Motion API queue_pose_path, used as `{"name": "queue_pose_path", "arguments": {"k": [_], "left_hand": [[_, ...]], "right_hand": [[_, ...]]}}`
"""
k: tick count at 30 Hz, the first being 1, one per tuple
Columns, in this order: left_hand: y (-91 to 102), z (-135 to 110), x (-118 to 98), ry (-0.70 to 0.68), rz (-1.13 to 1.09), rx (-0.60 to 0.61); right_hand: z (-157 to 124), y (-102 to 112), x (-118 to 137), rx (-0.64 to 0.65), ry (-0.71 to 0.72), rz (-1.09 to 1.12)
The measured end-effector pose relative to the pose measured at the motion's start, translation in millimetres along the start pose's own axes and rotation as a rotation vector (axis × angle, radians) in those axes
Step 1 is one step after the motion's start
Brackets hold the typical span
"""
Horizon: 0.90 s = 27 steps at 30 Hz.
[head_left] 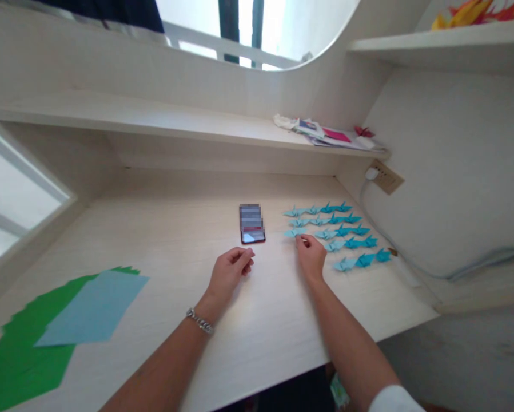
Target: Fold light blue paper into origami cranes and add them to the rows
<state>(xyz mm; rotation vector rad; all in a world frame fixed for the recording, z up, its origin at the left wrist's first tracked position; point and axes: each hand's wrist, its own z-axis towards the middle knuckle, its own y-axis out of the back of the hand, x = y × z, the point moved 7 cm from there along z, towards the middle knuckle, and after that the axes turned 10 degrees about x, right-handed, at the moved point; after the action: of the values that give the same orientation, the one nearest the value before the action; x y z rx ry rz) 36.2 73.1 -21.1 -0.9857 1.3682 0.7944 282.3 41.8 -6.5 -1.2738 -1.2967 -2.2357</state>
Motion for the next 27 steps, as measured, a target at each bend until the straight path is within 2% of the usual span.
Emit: {"name": "queue_pose_path", "arguments": {"k": [4, 10, 27], "left_hand": [[0.9, 0, 2, 0.003, 0.023, 0.001], [1.6, 1, 3, 0.008, 0.03, 0.009], [1.5, 1, 1, 0.012, 0.064, 0.022]], "right_hand": [[1, 5, -17, -0.047, -0.074, -0.008], [5, 5, -27, -0.069, -0.109, -0.042], [14, 11, -36, -0.095, -0.155, -0.139]]}}
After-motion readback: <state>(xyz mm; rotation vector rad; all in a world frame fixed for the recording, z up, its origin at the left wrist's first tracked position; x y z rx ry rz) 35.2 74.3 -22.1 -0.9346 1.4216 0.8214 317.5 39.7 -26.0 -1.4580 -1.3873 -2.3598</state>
